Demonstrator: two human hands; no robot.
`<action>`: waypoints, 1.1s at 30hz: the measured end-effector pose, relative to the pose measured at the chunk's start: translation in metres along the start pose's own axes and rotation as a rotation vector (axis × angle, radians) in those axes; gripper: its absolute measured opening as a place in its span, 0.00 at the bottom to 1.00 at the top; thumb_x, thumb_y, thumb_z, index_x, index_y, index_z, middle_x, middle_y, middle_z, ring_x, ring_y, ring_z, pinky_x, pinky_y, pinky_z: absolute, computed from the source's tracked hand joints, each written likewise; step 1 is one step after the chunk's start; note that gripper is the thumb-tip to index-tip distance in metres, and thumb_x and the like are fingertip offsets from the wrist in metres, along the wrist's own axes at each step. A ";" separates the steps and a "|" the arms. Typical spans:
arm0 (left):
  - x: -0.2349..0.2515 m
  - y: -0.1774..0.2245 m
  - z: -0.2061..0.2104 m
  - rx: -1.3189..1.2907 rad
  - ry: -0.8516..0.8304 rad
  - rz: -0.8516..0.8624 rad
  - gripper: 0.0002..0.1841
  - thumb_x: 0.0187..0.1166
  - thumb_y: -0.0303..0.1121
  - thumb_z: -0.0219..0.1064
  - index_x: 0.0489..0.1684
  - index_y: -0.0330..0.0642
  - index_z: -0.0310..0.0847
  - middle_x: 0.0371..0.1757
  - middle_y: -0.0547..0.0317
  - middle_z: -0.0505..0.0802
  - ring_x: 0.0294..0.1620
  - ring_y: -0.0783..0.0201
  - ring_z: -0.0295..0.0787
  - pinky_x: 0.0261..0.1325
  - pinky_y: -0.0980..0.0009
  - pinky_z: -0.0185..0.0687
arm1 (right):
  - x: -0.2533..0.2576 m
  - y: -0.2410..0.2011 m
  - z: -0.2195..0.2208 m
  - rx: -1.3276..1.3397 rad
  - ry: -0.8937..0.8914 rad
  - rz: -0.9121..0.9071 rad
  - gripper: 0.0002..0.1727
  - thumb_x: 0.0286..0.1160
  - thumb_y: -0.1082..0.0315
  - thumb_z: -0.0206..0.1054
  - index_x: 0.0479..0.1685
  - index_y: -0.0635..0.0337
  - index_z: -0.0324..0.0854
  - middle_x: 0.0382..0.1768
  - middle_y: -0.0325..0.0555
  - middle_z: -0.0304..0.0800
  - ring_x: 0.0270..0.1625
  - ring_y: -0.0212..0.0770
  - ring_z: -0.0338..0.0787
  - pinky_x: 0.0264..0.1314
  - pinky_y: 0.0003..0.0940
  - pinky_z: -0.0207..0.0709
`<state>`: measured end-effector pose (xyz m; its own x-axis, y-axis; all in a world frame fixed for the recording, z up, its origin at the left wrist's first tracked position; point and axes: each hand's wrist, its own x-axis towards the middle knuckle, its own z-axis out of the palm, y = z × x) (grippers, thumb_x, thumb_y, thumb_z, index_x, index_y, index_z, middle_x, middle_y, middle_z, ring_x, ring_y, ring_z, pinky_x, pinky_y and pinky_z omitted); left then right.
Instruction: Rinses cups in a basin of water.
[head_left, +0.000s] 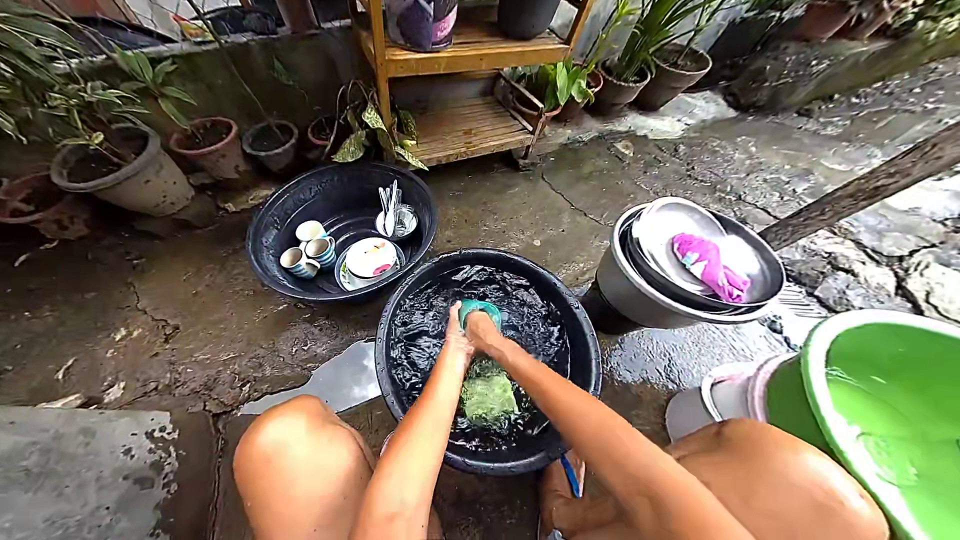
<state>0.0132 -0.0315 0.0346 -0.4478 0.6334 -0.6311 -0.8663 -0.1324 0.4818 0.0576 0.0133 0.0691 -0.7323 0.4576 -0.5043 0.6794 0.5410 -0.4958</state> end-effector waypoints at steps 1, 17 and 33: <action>0.008 -0.003 -0.006 0.002 0.021 -0.029 0.28 0.94 0.53 0.38 0.71 0.37 0.69 0.55 0.47 0.86 0.51 0.59 0.84 0.54 0.59 0.82 | -0.001 0.005 0.000 -0.217 -0.070 -0.069 0.21 0.87 0.73 0.54 0.71 0.80 0.75 0.75 0.76 0.75 0.80 0.71 0.74 0.80 0.65 0.68; 0.030 -0.024 -0.026 0.066 0.276 0.161 0.34 0.89 0.42 0.61 0.91 0.41 0.51 0.82 0.36 0.74 0.78 0.45 0.74 0.76 0.46 0.73 | 0.005 0.077 0.022 1.557 0.882 0.542 0.17 0.92 0.66 0.53 0.62 0.71 0.78 0.45 0.55 0.87 0.39 0.39 0.84 0.43 0.34 0.77; -0.012 -0.031 -0.017 0.582 -0.143 0.407 0.50 0.67 0.22 0.76 0.91 0.33 0.43 0.78 0.28 0.74 0.74 0.45 0.80 0.74 0.53 0.80 | -0.031 0.035 -0.047 0.959 0.297 0.024 0.25 0.90 0.55 0.59 0.74 0.66 0.76 0.65 0.61 0.84 0.63 0.47 0.84 0.69 0.45 0.74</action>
<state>0.0419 -0.0480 0.0163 -0.6415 0.7193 -0.2665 -0.3607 0.0237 0.9324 0.1020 0.0512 0.1005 -0.6109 0.6893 -0.3894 0.3482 -0.2079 -0.9141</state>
